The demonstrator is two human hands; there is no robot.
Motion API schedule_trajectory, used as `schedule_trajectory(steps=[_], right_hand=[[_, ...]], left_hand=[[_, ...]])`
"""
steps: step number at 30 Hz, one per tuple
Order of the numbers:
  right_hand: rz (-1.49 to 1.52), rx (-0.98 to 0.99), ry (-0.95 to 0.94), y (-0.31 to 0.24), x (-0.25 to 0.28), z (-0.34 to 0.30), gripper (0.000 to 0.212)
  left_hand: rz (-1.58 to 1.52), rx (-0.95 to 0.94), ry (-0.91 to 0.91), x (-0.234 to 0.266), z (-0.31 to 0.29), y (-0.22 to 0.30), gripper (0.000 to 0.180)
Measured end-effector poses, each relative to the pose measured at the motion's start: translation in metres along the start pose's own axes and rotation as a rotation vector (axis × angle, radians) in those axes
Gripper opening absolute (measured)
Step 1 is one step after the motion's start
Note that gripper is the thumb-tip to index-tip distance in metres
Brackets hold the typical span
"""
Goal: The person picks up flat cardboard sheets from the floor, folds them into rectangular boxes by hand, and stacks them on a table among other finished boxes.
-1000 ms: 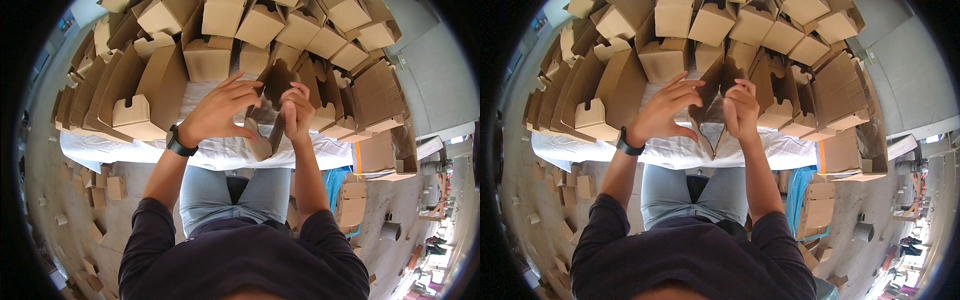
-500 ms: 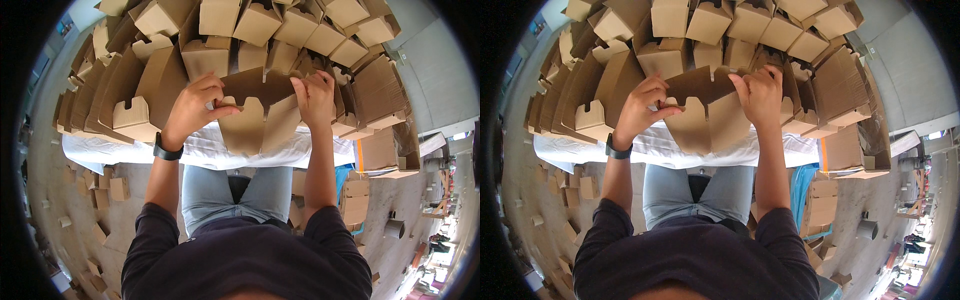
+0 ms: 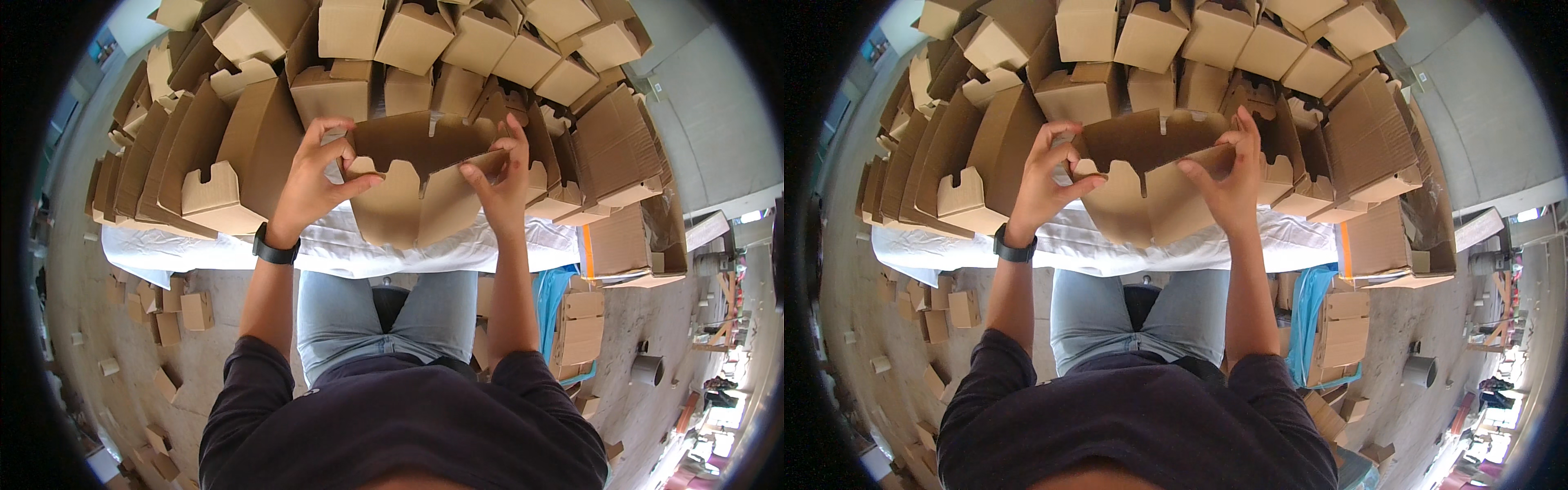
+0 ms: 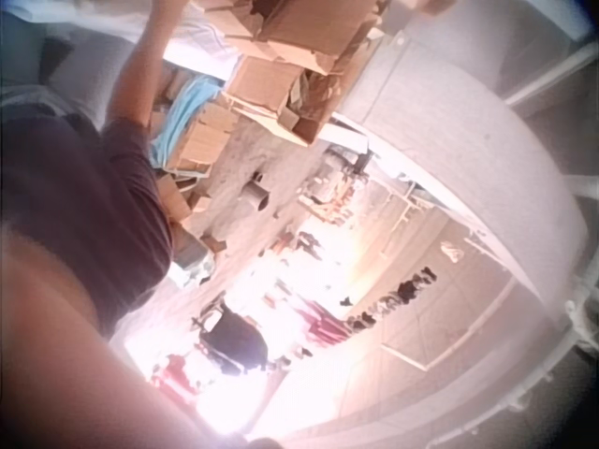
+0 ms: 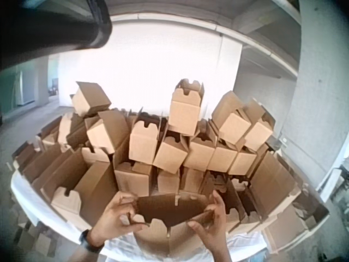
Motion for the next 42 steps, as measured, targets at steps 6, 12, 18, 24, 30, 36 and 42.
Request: schedule_trajectory(steps=[6,12,18,24,30,36,42], right_hand=[[0.009,-0.072,0.042,-0.008,-0.01,-0.013,0.061],[0.044,-0.078,-0.002,-0.007,-0.006,-0.015,0.059],[0.211,-0.098,-0.023,-0.006,-0.002,-0.017,0.057],[0.346,0.008,-0.098,-0.01,0.003,-0.014,0.036],[0.436,0.103,-0.107,-0.024,-0.007,0.012,0.052],[0.551,-0.031,-0.151,0.027,-0.042,0.027,0.012],[0.669,-0.191,-0.229,0.034,-0.036,0.028,0.022]], left_hand=[[-0.285,0.113,-0.043,-0.007,-0.006,-0.019,0.039],[-0.576,0.16,-0.12,-0.016,-0.011,-0.024,0.099],[-0.868,0.362,-0.324,-0.043,-0.031,-0.05,0.125],[-0.78,0.373,-0.355,-0.059,-0.042,-0.042,0.12],[-0.415,0.227,0.115,-0.057,-0.052,0.01,0.106],[-0.303,0.378,0.254,-0.081,-0.057,-0.006,0.106],[-0.229,0.322,0.186,-0.068,-0.054,-0.006,0.112]])
Point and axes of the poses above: each hand's wrist, its own z-axis towards the middle knuckle, its own x-axis out of the back of the hand, y = z × x, the point moved 4 cm from there along z, towards the middle knuckle, and after that the axes turned 7 degrees about -y, right-handed, at the moved point
